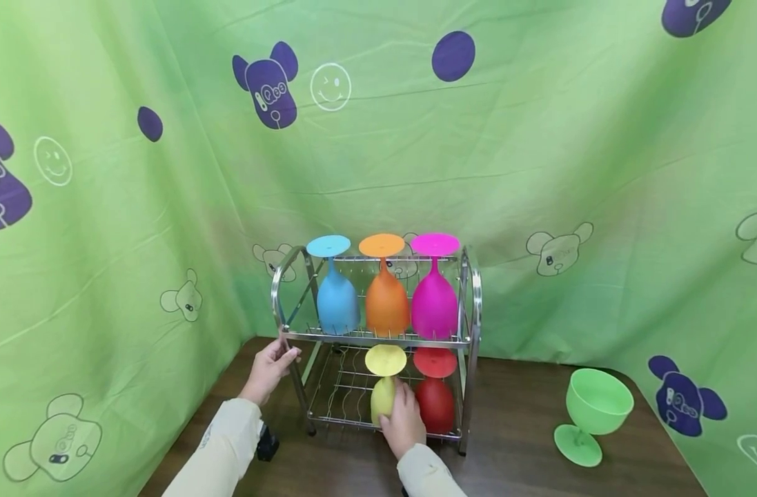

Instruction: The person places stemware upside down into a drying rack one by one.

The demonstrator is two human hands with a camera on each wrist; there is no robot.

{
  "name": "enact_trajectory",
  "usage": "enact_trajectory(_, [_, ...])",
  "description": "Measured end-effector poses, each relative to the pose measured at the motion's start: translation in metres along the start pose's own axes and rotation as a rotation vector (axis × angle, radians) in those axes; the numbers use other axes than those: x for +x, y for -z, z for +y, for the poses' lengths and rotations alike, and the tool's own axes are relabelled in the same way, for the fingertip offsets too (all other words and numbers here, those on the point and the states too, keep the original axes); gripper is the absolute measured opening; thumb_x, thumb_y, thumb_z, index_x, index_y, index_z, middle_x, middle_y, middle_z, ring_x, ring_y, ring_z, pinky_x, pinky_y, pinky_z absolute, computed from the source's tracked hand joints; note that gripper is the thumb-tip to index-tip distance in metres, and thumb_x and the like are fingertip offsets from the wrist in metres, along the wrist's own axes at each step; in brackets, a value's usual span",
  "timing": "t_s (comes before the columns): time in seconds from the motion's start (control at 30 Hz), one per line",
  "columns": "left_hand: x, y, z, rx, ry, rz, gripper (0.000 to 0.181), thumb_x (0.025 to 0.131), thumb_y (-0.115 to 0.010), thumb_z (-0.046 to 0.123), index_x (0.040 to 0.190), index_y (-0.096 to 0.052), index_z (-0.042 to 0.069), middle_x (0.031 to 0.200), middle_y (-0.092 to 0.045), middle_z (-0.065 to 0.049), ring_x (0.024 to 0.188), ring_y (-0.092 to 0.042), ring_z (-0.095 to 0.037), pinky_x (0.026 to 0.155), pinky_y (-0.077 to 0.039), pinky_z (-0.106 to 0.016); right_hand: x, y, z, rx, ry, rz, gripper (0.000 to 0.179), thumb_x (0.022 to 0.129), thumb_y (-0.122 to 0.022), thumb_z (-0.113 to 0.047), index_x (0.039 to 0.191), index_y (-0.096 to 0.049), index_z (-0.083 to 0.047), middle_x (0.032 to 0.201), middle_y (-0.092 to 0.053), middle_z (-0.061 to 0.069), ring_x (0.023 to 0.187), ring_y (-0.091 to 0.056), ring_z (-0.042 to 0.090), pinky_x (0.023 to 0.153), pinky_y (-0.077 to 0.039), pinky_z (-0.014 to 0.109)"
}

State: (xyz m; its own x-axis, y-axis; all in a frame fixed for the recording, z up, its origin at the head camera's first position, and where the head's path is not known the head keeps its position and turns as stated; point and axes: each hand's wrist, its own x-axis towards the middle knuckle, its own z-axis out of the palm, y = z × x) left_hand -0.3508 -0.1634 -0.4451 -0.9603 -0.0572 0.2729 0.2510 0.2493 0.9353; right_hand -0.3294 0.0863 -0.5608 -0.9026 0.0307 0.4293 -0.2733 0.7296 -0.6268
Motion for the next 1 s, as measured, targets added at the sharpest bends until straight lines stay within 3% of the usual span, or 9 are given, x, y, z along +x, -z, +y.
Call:
enact_trajectory(0.2, [-0.004,0.002,0.001,0.06,-0.014,0.034,0.031,0.091,-0.064,0.008,0.118,-0.062,-0.008,0.087,-0.066,-0.017,0.072,-0.055,-0.01,0.063,-0.053,-0.035,-0.005,0.009,0.002,-0.009,0.043,0.014,0.079,0.065,-0.083,-0.002,0.131,-0.041,0.009,0.118,-0.05,0.03,0.103,-0.054,0.047,0.087,-0.047,0.056])
enact_trajectory(0.4, [-0.011,0.009,-0.005,0.128,-0.054,0.042,0.033,0.089,-0.066,0.006,0.118,-0.061,-0.012,0.097,-0.068,-0.023,0.085,-0.065,-0.026,0.074,-0.052,-0.031,-0.01,0.026,-0.004,0.094,0.091,-0.033,0.079,0.068,-0.083,-0.006,0.132,-0.04,0.012,0.121,-0.048,0.031,0.107,-0.052,0.044,0.088,-0.046,0.055])
enact_trajectory(0.57, [-0.018,0.014,-0.012,0.139,-0.071,0.012,0.038,0.089,-0.066,0.006,0.121,-0.058,-0.012,0.104,-0.067,-0.025,0.093,-0.065,-0.035,0.078,-0.052,-0.03,-0.019,0.041,-0.004,0.148,0.101,-0.047,0.075,0.07,-0.083,-0.008,0.132,-0.045,0.009,0.121,-0.05,0.026,0.107,-0.053,0.04,0.087,-0.047,0.055])
enact_trajectory(0.83, [-0.042,0.025,-0.029,0.177,-0.008,0.003,0.039,0.088,-0.067,0.009,0.121,-0.058,-0.011,0.108,-0.065,-0.026,0.098,-0.063,-0.036,0.079,-0.051,-0.033,-0.032,0.062,0.009,0.095,0.12,-0.059,0.068,0.071,-0.083,-0.012,0.129,-0.052,0.004,0.12,-0.053,0.022,0.107,-0.055,0.037,0.086,-0.048,0.053])
enact_trajectory(1.0, [-0.062,0.009,-0.039,0.074,0.026,0.078,0.036,0.088,-0.066,0.003,0.119,-0.058,-0.013,0.108,-0.065,-0.028,0.094,-0.064,-0.021,0.078,-0.049,-0.021,-0.041,0.08,0.028,0.025,0.214,0.048,0.064,0.066,-0.085,-0.009,0.122,-0.057,0.005,0.113,-0.056,0.021,0.1,-0.059,0.035,0.081,-0.051,0.052])
